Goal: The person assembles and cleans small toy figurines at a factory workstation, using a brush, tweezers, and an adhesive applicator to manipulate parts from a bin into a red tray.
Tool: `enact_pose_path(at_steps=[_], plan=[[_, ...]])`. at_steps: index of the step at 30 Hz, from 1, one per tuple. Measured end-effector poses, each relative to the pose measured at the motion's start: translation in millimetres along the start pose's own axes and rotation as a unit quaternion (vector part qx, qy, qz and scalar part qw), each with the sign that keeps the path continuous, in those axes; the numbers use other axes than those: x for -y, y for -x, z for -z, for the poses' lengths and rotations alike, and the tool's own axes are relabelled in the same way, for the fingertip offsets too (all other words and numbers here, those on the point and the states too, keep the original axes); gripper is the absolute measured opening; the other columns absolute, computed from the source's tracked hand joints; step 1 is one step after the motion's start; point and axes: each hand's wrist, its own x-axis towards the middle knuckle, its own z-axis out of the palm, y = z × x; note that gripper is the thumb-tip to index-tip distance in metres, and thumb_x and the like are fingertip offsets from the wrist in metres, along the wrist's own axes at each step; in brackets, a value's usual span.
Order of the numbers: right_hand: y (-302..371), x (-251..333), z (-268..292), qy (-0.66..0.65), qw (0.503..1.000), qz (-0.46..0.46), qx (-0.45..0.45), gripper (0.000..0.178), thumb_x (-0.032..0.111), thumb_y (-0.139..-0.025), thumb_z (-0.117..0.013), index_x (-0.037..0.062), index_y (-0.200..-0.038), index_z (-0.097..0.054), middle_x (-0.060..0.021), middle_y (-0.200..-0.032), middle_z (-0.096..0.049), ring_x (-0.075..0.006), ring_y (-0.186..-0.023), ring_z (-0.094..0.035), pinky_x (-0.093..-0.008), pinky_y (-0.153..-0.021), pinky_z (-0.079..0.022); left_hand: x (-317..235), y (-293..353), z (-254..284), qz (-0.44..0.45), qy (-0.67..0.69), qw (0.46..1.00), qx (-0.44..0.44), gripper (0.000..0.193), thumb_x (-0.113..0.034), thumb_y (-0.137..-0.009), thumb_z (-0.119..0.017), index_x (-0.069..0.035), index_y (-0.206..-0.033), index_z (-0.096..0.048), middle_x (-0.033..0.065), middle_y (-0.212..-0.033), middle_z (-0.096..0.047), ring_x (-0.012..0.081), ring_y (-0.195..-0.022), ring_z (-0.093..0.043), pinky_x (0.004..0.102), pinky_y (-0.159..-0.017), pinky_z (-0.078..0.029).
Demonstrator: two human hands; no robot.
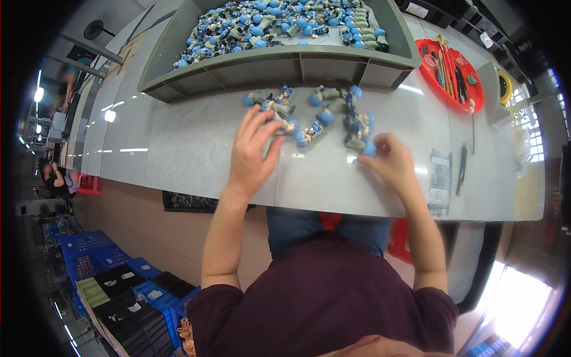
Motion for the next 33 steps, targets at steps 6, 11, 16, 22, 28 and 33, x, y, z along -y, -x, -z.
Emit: enact_pose_path(at_steps=[6, 11, 16, 22, 28, 33], plan=[[11.1, -6.4, -8.4, -0.087, 0.996, 0.004, -0.019, 0.034, 0.005, -0.066, -0.073, 0.0014, -0.098, -0.06, -0.0048, -0.077, -0.059, -0.0094, -0.065, -0.053, -0.0225, -0.057, -0.044, -46.9, 37.7, -46.5, 0.241, 0.408, 0.881, -0.021, 0.02, 0.0, -0.082, -0.055, 0.002, -0.102, -0.058, 0.0121, -0.103, -0.059, 0.0168, -0.081, -0.059, 0.0277, -0.074, -0.048], [20.8, -4.4, -0.9, -0.382, 0.919, -0.09, 0.034, 0.032, -0.003, -0.072, -0.067, -0.0016, -0.104, -0.058, -0.0041, -0.079, -0.06, -0.0047, -0.069, -0.055, -0.0168, -0.059, -0.045, -74.1, 29.5, -58.7, 0.421, 0.612, 0.662, 0.101, 0.027, -0.011, -0.089, -0.047, 0.001, -0.113, -0.051, 0.0127, -0.1, -0.06, 0.0133, -0.08, -0.058, 0.0253, -0.069, -0.048], [23.3, -3.3, -3.5, -0.32, 0.939, -0.118, 0.043, 0.033, -0.001, -0.073, -0.067, -0.0018, -0.105, -0.058, -0.0037, -0.077, -0.06, -0.0049, -0.065, -0.054, -0.0165, -0.058, -0.044, -73.2, 22.8, -68.3, 0.43, 0.646, 0.615, 0.14, 0.032, -0.016, -0.091, -0.046, 0.0, -0.119, -0.048, 0.0131, -0.1, -0.06, 0.0131, -0.079, -0.058, 0.0257, -0.069, -0.049], [24.2, -2.8, -4.3, -0.272, 0.955, -0.11, 0.034, 0.034, 0.001, -0.072, -0.068, -0.0006, -0.105, -0.059, -0.0032, -0.075, -0.059, -0.0052, -0.064, -0.054, -0.0177, -0.057, -0.044, -67.6, 21.8, -71.6, 0.439, 0.661, 0.59, 0.148, 0.033, -0.017, -0.09, -0.048, 0.0, -0.118, -0.048, 0.0123, -0.1, -0.06, 0.0128, -0.08, -0.058, 0.0254, -0.069, -0.049], [23.8, -2.6, -7.3, -0.255, 0.962, -0.094, 0.021, 0.034, 0.001, -0.07, -0.069, 0.0016, -0.104, -0.061, -0.0024, -0.076, -0.058, -0.0051, -0.062, -0.05, -0.0188, -0.058, -0.044, -65.6, 24.6, -72.6, 0.447, 0.664, 0.581, 0.146, 0.032, -0.017, -0.09, -0.048, 0.001, -0.116, -0.051, 0.0122, -0.099, -0.06, 0.0127, -0.08, -0.058, 0.025, -0.068, -0.049], [25.1, -5.0, -8.2, -0.26, 0.961, -0.096, 0.02, 0.034, 0.001, -0.07, -0.069, 0.0018, -0.103, -0.062, -0.002, -0.081, -0.059, -0.0054, -0.064, -0.048, -0.0187, -0.058, -0.043, -67.7, 24.3, -74.2, 0.448, 0.651, 0.596, 0.143, 0.031, -0.016, -0.089, -0.049, 0.001, -0.114, -0.052, 0.0122, -0.098, -0.06, 0.0136, -0.08, -0.058, 0.0253, -0.066, -0.051]])
